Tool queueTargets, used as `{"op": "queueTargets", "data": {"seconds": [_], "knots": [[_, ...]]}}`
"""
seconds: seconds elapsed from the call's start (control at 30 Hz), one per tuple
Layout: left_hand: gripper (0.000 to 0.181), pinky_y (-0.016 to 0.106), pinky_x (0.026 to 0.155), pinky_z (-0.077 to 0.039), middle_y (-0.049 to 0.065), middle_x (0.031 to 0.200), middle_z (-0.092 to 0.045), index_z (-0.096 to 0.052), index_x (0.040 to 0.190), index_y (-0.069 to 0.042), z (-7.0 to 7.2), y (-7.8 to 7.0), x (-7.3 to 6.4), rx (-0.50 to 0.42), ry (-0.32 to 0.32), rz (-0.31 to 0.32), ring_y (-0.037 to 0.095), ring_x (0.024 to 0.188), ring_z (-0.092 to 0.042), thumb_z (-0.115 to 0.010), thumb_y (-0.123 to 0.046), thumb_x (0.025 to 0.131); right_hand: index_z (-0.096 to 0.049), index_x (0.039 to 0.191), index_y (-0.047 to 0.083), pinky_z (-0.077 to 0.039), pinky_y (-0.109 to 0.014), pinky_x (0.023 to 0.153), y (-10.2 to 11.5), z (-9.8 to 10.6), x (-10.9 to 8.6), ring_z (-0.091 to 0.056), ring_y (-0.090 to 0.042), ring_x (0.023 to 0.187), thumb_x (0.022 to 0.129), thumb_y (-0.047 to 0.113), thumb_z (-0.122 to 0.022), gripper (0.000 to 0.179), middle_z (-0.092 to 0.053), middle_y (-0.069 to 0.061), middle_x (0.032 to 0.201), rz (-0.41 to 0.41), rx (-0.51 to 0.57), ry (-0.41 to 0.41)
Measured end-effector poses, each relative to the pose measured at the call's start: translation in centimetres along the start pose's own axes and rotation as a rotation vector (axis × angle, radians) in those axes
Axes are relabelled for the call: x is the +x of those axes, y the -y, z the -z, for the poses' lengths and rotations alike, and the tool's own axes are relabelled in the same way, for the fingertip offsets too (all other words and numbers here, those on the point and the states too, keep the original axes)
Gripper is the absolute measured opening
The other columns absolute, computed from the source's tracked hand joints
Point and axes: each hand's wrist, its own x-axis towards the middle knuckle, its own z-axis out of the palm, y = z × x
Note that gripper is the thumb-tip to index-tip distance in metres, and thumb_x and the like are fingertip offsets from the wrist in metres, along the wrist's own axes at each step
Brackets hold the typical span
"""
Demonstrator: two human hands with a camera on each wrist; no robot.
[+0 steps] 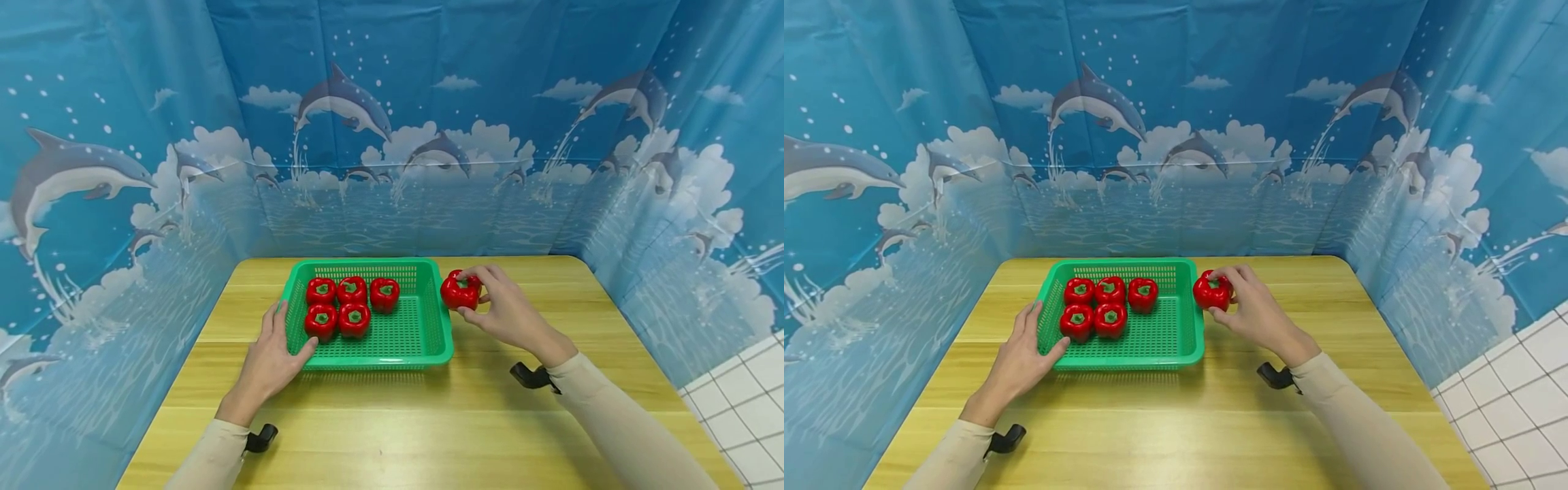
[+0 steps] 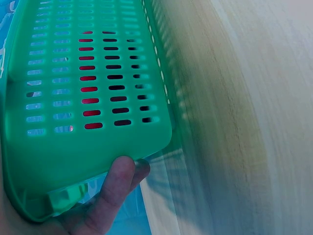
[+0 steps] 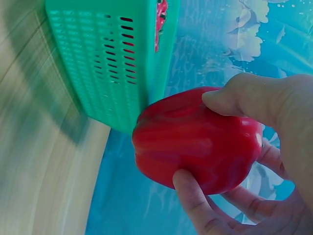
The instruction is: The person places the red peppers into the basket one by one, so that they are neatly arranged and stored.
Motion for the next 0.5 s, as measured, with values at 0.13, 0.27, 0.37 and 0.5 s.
{"op": "queueTargets", "data": {"seconds": [0.13, 0.27, 0.37, 0.5], "knots": [[0.109, 0.083, 0.111, -0.054, 0.028, 0.192, -0.017, -0.012, 0.186, 0.000, 0.0, 0.0, -0.1, -0.002, -0.002, 0.004, 0.058, 0.127, -0.075, -0.063, -0.062, 0.114, -0.068, 0.146, 0.007, -0.073, -0.049, 0.092, 0.6, 0.0, 0.5, -0.071, -0.035, 0.121, 0.097, 0.012, -0.097, 0.057, -0.069, -0.021, 0.144, 0.019, -0.010, 0.000], [0.109, 0.082, 0.110, -0.055, 0.027, 0.192, -0.017, -0.012, 0.186, 0.000, 0.0, 0.1, -0.2, -0.002, -0.002, 0.006, 0.058, 0.125, -0.076, -0.063, -0.063, 0.114, -0.067, 0.147, 0.008, -0.072, -0.049, 0.092, 1.2, -0.4, 1.0, -0.071, -0.032, 0.118, 0.098, 0.014, -0.096, 0.057, -0.070, -0.018, 0.142, 0.029, 0.001, 0.018], [0.109, 0.082, 0.111, -0.055, 0.027, 0.192, -0.016, -0.012, 0.186, 0.000, 0.0, 0.1, -0.2, -0.002, 0.002, 0.008, 0.057, 0.125, -0.077, -0.063, -0.063, 0.114, -0.067, 0.148, 0.009, -0.072, -0.049, 0.094, 1.6, -0.7, 1.3, -0.070, -0.032, 0.119, 0.100, 0.014, -0.094, 0.056, -0.069, -0.018, 0.143, 0.035, 0.023, 0.033], [0.108, 0.082, 0.110, -0.055, 0.027, 0.192, -0.016, -0.011, 0.187, -0.001, 0.0, 0.0, -0.1, -0.002, 0.000, 0.008, 0.058, 0.125, -0.077, -0.065, -0.061, 0.114, -0.066, 0.150, 0.009, -0.071, -0.049, 0.095, 2.1, -1.0, 1.8, -0.070, -0.032, 0.122, 0.102, 0.015, -0.092, 0.055, -0.068, -0.018, 0.145, 0.039, 0.049, 0.054]]}}
